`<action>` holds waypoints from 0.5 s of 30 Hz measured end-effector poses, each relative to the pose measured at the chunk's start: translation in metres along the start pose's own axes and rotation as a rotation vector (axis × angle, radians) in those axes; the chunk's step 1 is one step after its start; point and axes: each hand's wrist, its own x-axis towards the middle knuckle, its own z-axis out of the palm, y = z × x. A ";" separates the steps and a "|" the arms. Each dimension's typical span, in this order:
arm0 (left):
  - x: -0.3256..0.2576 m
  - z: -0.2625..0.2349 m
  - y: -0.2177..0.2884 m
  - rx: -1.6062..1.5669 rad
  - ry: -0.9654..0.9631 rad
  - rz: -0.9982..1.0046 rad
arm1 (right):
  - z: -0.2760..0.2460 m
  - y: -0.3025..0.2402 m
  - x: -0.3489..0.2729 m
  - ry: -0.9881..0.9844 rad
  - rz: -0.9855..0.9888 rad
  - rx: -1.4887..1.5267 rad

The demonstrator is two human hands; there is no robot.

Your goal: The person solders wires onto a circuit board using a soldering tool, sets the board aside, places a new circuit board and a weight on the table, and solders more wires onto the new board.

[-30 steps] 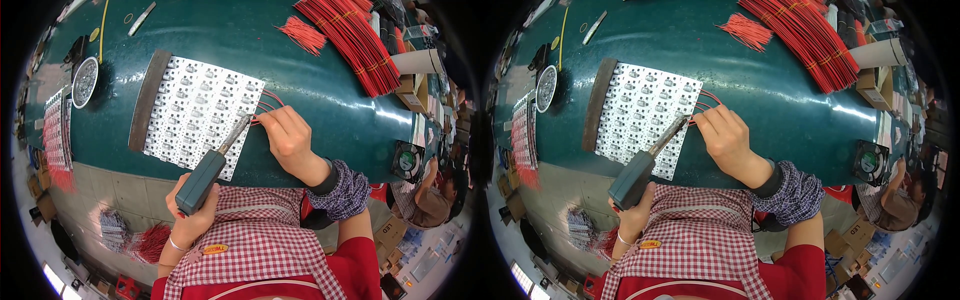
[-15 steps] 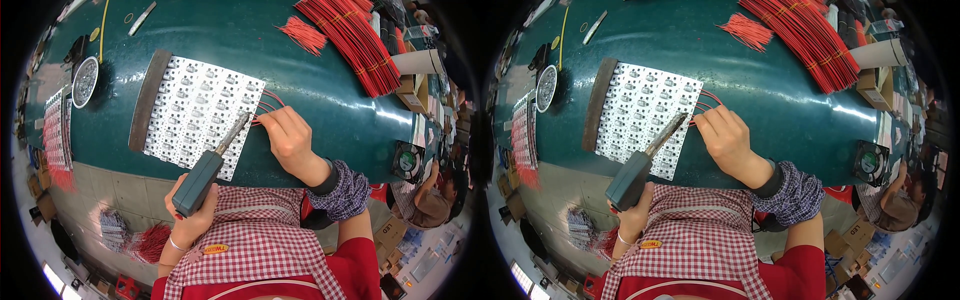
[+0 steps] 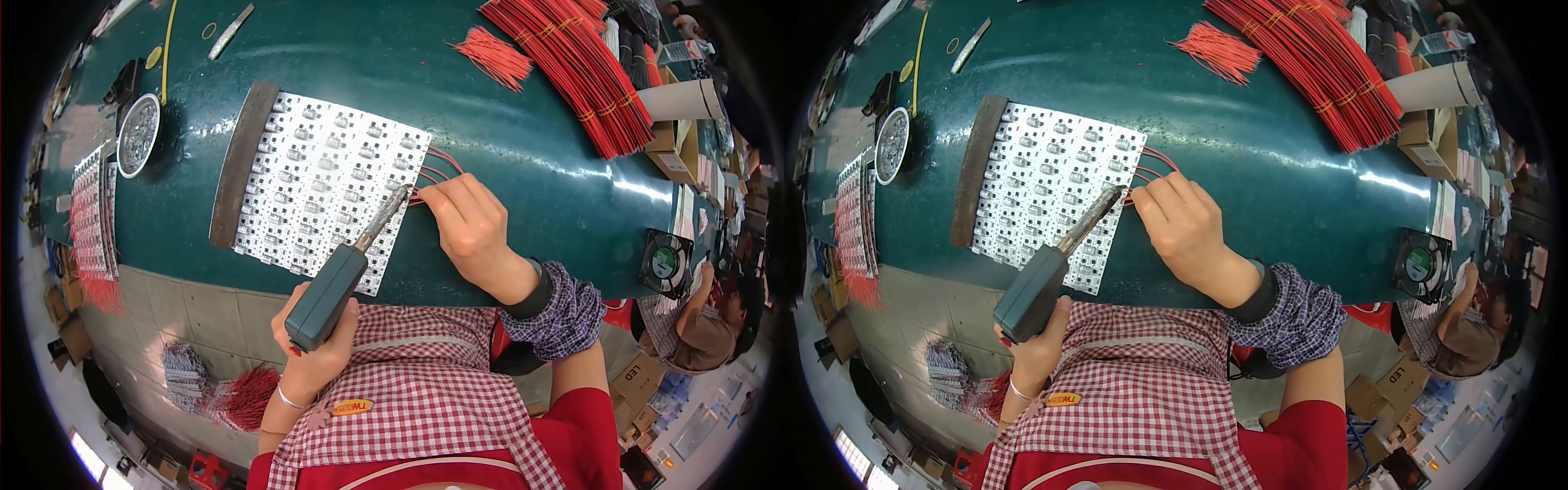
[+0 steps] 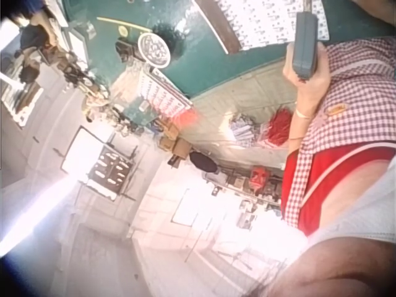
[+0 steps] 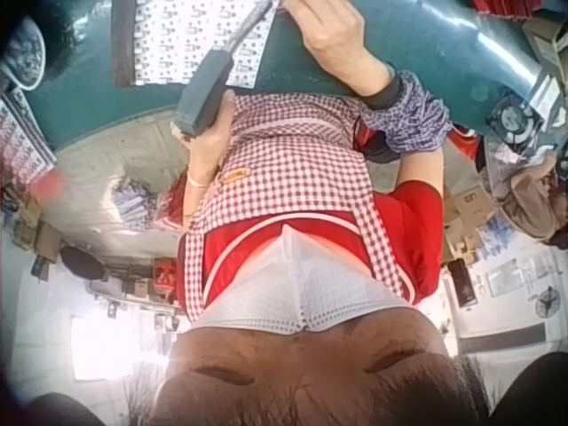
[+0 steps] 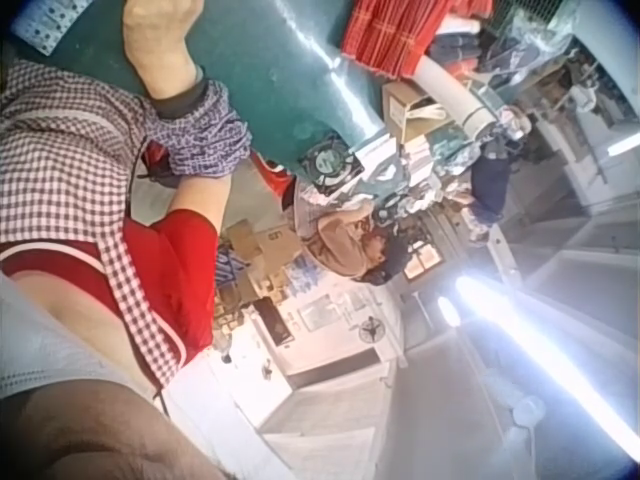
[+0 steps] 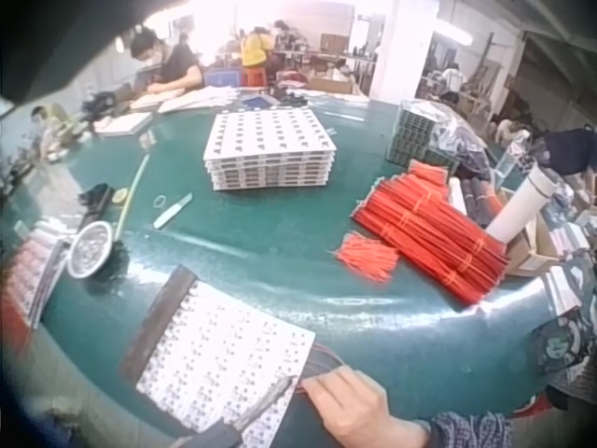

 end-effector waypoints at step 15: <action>-0.008 -0.003 -0.003 -0.019 0.046 0.003 | -0.004 -0.005 0.003 -0.006 0.034 0.022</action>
